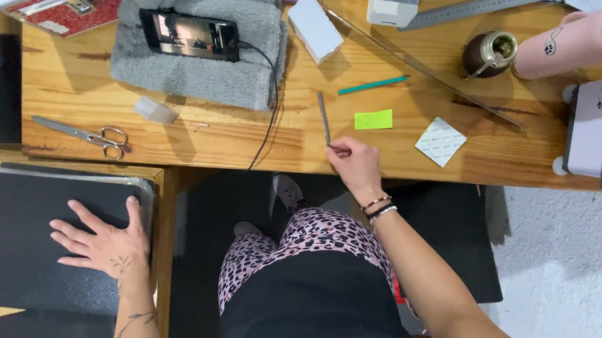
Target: The person retrieves a black binder from a shelf and opens it on a wooden table. They remove a circular paper pattern from a plastic sleeve and place it on a piece of black fabric. The person then uses straight pins to secure the paper pattern to the fabric around its edges.
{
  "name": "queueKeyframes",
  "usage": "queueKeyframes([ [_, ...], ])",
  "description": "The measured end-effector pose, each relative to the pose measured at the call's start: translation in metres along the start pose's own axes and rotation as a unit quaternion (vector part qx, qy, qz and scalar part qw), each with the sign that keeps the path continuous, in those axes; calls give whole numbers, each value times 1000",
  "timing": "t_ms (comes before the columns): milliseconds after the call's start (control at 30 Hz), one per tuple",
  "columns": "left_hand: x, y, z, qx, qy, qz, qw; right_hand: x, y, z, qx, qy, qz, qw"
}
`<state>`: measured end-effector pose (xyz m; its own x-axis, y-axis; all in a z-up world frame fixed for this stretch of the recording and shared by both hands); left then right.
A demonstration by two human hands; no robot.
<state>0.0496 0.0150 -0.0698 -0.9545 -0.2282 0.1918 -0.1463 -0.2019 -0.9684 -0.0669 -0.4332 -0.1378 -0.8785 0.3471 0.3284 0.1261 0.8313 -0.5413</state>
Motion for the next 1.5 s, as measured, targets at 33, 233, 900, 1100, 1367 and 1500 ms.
queueKeyframes([
  [33,-2,1,2,-2,6,9,1000,-6,2,-4,-12,-17,7,1000],
  [233,-4,6,-5,-8,13,28,1000,-10,0,-12,-39,-11,-11,999],
  [900,41,-73,-36,146,54,136,978,9,55,-146,51,-335,-181,923],
  [1100,137,-106,-110,374,-23,330,866,13,119,-215,93,-413,-271,865],
  [1367,254,-64,-233,402,-247,403,784,51,214,-275,126,-455,-346,811],
  [1500,272,-28,-285,322,-327,348,817,76,249,-291,129,-446,-364,807],
])
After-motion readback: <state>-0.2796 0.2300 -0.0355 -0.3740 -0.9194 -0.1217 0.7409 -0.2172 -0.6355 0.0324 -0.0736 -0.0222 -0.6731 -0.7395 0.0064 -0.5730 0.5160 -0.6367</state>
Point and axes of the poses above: each hand's wrist, its own x-axis away from the middle knuckle, its own y-axis out of the palm, z = x × y, the point moved 4 cm from there along -x, towards the middle knuckle, and after that the axes turned 15 degrees about -z, right-handed, at the moved point
